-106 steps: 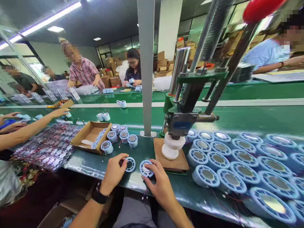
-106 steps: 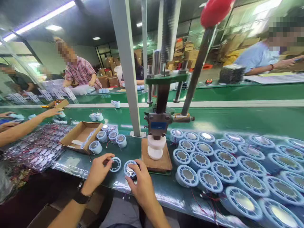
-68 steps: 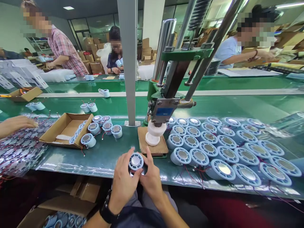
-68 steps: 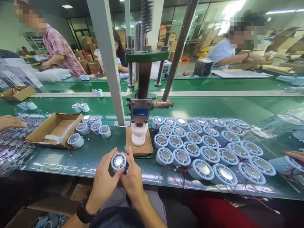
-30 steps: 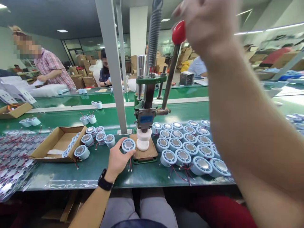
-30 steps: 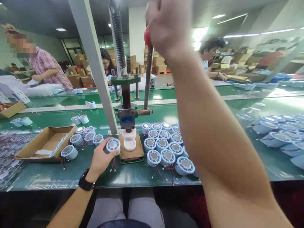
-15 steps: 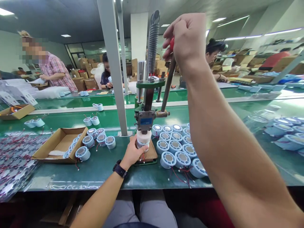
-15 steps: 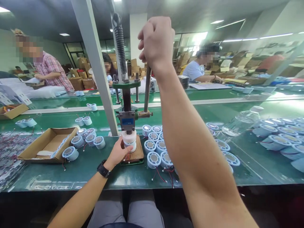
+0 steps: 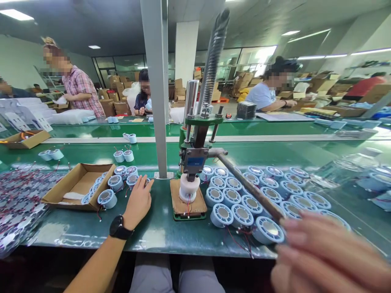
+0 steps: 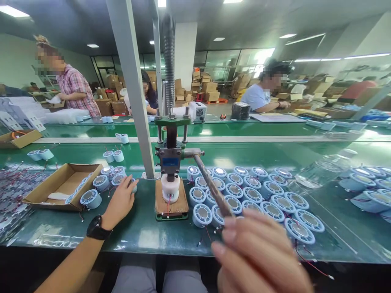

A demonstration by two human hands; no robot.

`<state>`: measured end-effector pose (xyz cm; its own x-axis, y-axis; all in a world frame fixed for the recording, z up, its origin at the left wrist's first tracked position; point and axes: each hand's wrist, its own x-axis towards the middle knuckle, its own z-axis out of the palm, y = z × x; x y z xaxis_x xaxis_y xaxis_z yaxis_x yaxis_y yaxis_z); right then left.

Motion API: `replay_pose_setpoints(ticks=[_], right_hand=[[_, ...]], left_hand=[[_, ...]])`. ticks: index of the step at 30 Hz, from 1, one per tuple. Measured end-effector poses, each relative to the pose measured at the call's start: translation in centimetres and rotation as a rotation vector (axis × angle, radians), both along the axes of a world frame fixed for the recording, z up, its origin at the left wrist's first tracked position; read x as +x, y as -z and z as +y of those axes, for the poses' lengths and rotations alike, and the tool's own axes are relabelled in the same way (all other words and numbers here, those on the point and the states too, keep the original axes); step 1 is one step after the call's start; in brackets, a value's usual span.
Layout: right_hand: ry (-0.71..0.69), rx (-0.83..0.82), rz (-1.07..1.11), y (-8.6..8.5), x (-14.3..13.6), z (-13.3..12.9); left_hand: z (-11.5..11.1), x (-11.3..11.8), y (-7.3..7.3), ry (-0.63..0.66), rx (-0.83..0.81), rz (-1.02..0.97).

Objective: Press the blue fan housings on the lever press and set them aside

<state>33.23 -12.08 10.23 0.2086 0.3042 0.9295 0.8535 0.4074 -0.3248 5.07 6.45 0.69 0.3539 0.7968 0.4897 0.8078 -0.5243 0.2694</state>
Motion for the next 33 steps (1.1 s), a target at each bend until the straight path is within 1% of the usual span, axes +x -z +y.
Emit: replay_pose_setpoints(ticks=[2, 3, 4, 5, 6, 7, 8, 9, 10, 11, 12, 13, 14, 15, 16, 17, 18, 19, 20, 21, 22, 23, 24, 25, 27, 28, 30, 31, 33], right_hand=[[0.061, 0.222, -0.098, -6.7, 0.8, 3.6], [0.085, 0.274, -0.124, -10.1, 1.1, 5.8], [0.102, 0.276, -0.144, -13.2, 1.4, 8.1], [0.108, 0.226, -0.157, -15.9, 1.6, 10.4], [0.102, 0.148, -0.159, -18.0, 1.8, 12.5], [0.084, 0.059, -0.164, -19.5, 1.9, 14.4], [0.057, -0.017, -0.160, -20.4, 1.9, 15.9], [0.029, -0.064, -0.138, -20.7, 1.9, 17.0], [-0.001, -0.087, -0.101, -20.5, 1.6, 17.6], [-0.038, -0.091, -0.059, -19.7, 1.3, 17.7], [-0.080, -0.070, -0.009, -18.4, 0.8, 17.4], [-0.123, -0.018, 0.056, -16.6, 0.2, 16.8], [-0.163, 0.050, 0.133, -14.3, -0.5, 16.0], [-0.195, 0.120, 0.220, -11.5, -1.4, 15.2], [-0.214, 0.187, 0.301, -8.4, -2.3, 14.5], [-0.221, 0.224, 0.377, -5.0, -3.3, 13.8], [-0.225, 0.208, 0.431, -1.6, -4.2, 13.4], [-0.234, 0.134, 0.458, 1.6, -5.1, 13.2], [-0.243, 0.020, 0.474, 4.5, -5.8, 13.1], [-0.248, -0.111, 0.484, 7.0, -6.3, 13.2], [-0.246, -0.245, 0.497, 8.9, -6.7, 13.4], [-0.241, -0.360, 0.519, 10.2, -7.0, 13.6], [-0.235, -0.432, 0.543, 11.0, -7.2, 13.9], [-0.230, -0.465, 0.576, 11.4, -7.3, 14.2], [-0.226, -0.452, 0.649, 11.2, -7.5, 14.7], [-0.221, -0.424, 0.674, 10.9, -7.7, 14.8], [-0.186, -0.349, 0.681, 10.4, -8.3, 14.3], [-0.165, -0.314, 0.662, 10.2, -8.6, 13.7], [-0.131, -0.271, 0.585, 10.0, -9.0, 11.8]], left_hand=[[0.0, 0.3, 0.1, -0.030, 0.006, 0.110], [-0.3, 0.5, 0.1, -0.050, 0.010, 0.154], [-0.6, 0.6, 0.0, -0.069, 0.015, 0.192], [-0.9, 0.7, -0.2, -0.086, 0.019, 0.224], [-1.3, 0.8, -0.4, -0.097, 0.021, 0.249], [-1.6, 0.9, -0.7, -0.102, 0.017, 0.267], [-1.9, 1.0, -1.0, -0.107, 0.007, 0.273], [-2.0, 1.2, -1.4, -0.117, -0.011, 0.268], [-2.0, 1.3, -1.7, -0.134, -0.036, 0.256], [-1.9, 1.5, -2.0, -0.160, -0.069, 0.245], [-1.7, 1.6, -2.3, -0.191, -0.105, 0.238], [-1.5, 1.8, -2.6, -0.225, -0.140, 0.236], [-1.4, 1.9, -2.8, -0.256, -0.170, 0.238], [-1.2, 2.0, -2.9, -0.278, -0.191, 0.243], [-1.2, 2.0, -3.1, -0.287, -0.201, 0.244], [-1.2, 1.8, -3.2, -0.281, -0.192, 0.238], [-1.2, 1.3, -3.5, -0.260, -0.164, 0.222], [-1.3, 0.6, -3.8, -0.233, -0.121, 0.198], [-1.2, -0.5, -4.3, -0.215, -0.072, 0.170], [-0.9, -1.9, -5.0, -0.222, -0.040, 0.150], [-0.4, -3.7, -5.8, -0.262, -0.032, 0.141], [0.4, -5.6, -6.6, -0.326, -0.043, 0.141], [1.3, -7.6, -7.5, -0.422, -0.100, 0.157], [2.3, -9.6, -8.3, -0.494, -0.143, 0.163], [4.3, -12.9, -9.7, -0.570, -0.229, 0.176], [5.0, -14.0, -10.1, -0.582, -0.268, 0.180], [5.8, -14.9, -10.6, -0.583, -0.337, 0.191], [6.0, -14.7, -10.7, -0.574, -0.356, 0.196], [6.2, -13.4, -10.6, -0.549, -0.323, 0.191]])
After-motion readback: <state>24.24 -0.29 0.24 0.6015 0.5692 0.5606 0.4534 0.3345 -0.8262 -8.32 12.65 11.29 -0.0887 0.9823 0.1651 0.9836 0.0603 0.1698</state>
